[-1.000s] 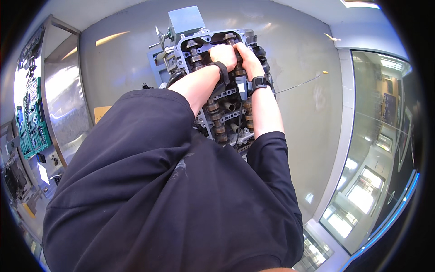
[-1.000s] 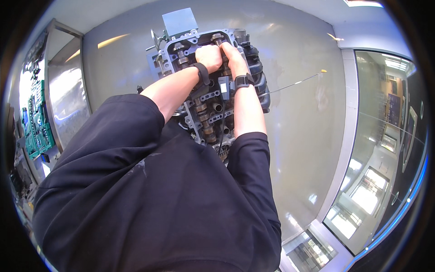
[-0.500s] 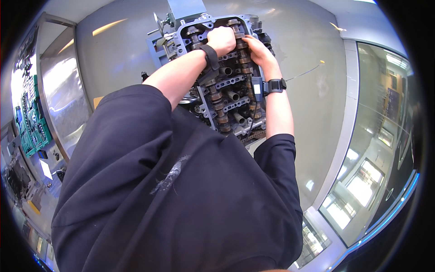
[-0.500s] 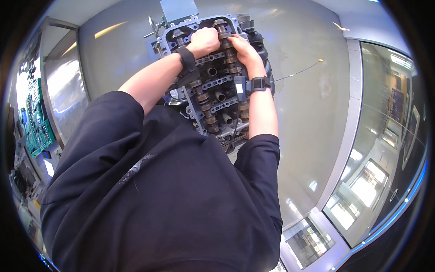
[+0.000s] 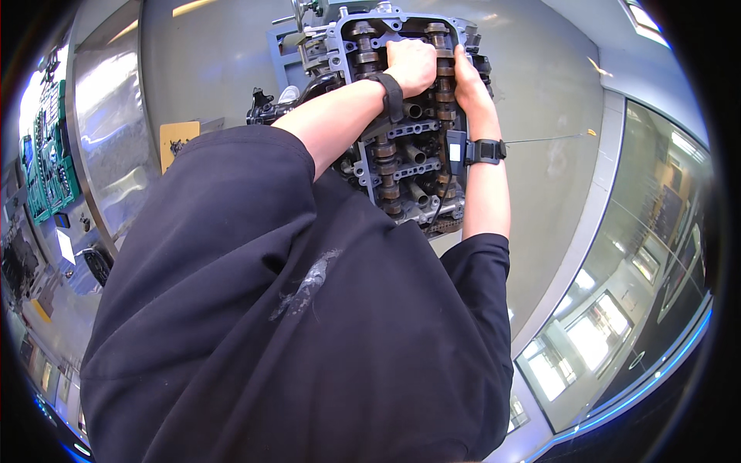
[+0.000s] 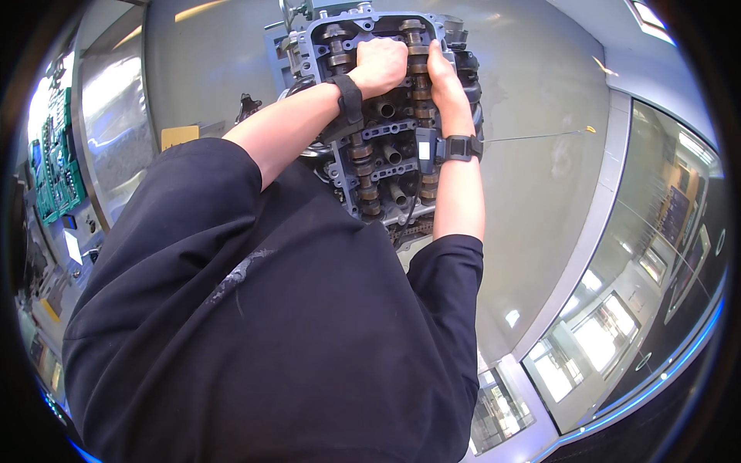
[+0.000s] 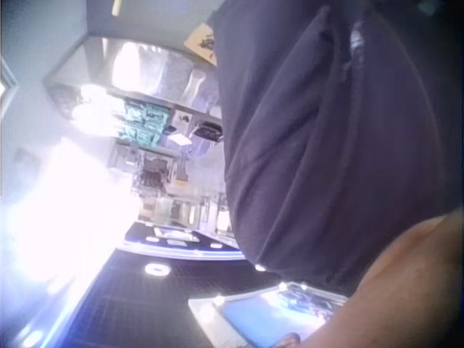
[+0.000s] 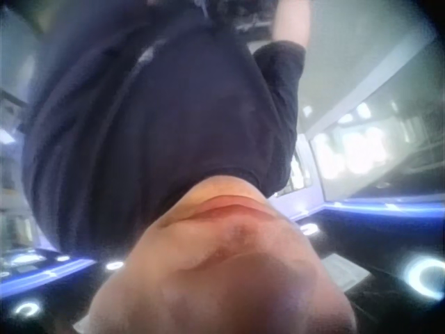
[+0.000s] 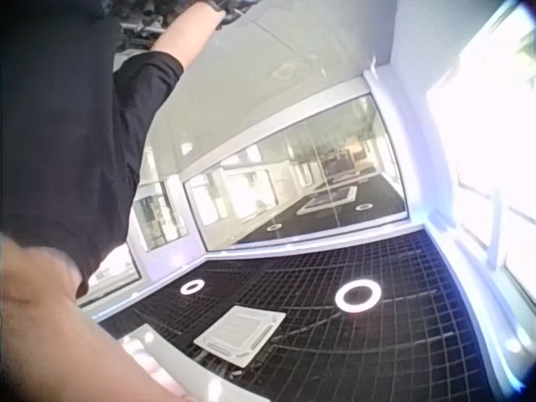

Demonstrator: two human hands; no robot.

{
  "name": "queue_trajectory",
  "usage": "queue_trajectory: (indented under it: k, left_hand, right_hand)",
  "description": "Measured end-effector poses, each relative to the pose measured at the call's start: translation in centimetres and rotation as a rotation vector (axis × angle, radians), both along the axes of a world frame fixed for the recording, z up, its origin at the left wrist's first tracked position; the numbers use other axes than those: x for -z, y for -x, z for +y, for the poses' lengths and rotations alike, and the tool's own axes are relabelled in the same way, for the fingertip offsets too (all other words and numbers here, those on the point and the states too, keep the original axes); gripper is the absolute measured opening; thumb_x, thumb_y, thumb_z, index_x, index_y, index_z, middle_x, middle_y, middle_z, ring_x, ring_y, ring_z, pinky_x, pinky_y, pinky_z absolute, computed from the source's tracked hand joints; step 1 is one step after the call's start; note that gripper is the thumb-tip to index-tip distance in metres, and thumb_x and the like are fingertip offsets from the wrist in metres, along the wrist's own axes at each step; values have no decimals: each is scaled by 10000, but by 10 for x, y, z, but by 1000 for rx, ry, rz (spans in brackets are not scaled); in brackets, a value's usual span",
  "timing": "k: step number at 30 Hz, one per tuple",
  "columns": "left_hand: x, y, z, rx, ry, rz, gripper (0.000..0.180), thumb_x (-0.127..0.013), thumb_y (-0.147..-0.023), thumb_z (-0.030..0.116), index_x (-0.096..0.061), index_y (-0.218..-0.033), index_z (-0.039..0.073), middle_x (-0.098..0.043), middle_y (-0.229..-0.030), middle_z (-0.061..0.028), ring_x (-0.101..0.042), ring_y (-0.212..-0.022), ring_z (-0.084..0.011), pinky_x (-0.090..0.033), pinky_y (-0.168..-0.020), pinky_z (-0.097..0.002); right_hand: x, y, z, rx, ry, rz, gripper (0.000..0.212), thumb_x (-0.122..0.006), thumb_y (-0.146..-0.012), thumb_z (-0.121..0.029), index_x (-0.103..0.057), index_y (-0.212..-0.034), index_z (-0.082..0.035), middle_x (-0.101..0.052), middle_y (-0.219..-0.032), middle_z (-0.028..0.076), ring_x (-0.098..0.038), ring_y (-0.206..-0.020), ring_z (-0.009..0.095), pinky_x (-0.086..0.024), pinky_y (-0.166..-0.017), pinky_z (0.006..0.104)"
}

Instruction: The person assembles an engine block by hand, inserting and adjusting internal components such as camshafts and bearings. The person uses a thin metal tool to manipulate parts inside the engine and continues to align and fit components throughout the clip.

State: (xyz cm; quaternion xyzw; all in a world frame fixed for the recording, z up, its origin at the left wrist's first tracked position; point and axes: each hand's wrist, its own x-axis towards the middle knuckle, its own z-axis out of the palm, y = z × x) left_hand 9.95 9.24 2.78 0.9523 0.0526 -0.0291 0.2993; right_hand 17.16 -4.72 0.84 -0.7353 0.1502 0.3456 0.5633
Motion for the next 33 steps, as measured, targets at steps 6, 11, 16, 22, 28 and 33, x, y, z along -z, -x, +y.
queue_trajectory:
  k: [6, 11, 16, 22, 28, 33]
  left_hand:
    - [8, -12, -5, -16, 19, 64, 228, -553, -800, 148, -730, -860, 16, -708, -869, -189, -702, -839, -323, -553, -729, -415]
    - [7, -23, -8, -11, 20, 176, 241, -565, -811, 209, -745, -919, 90, -725, -923, -126, -703, -884, -266, -532, -747, -401]
    - [7, -17, -1, -91, 117, 144, 269, -542, -792, 186, -735, -902, 33, -712, -908, -194, -704, -871, -323, -548, -752, -419]
    - [9, -26, 4, -90, 170, 270, 281, -573, -799, 195, -731, -990, 62, -714, -1004, -153, -691, -960, -301, -534, -797, -403]
    - [0, -30, 4, -5, 80, 332, 309, -543, -808, 258, -742, -997, 116, -714, -1027, -125, -682, -990, -276, -528, -811, -380]
    - [5, -24, 1, 82, 70, 189, 284, -547, -806, 268, -747, -920, 102, -720, -957, -131, -693, -918, -299, -539, -772, -392]
  right_hand:
    - [11, -10, 12, -62, 219, -41, 786, -399, -943, -639, -437, -1370, 20, -595, -1255, 172, -587, -1102, 261, -483, -915, 444]
    - [19, -18, 7, -84, 316, -42, 841, -280, -954, -633, -380, -1401, 73, -430, -1427, 264, -427, -1315, 384, -387, -1016, 526]
    - [10, -15, 23, -199, 480, -32, 836, -268, -945, -636, -417, -1383, 60, -485, -1374, 272, -459, -1285, 402, -423, -975, 517]
    - [9, -12, 22, -164, 348, -55, 792, -321, -953, -606, -441, -1362, 61, -529, -1326, 255, -532, -1196, 373, -441, -950, 483]
    - [9, -8, 11, -165, 232, -154, 738, -350, -969, -568, -458, -1329, 67, -568, -1257, 240, -558, -1144, 328, -456, -925, 463]
    - [16, 2, 7, -222, 523, -394, 677, -413, -966, -572, -505, -1305, 7, -615, -1213, 159, -564, -1121, 264, -440, -947, 375]
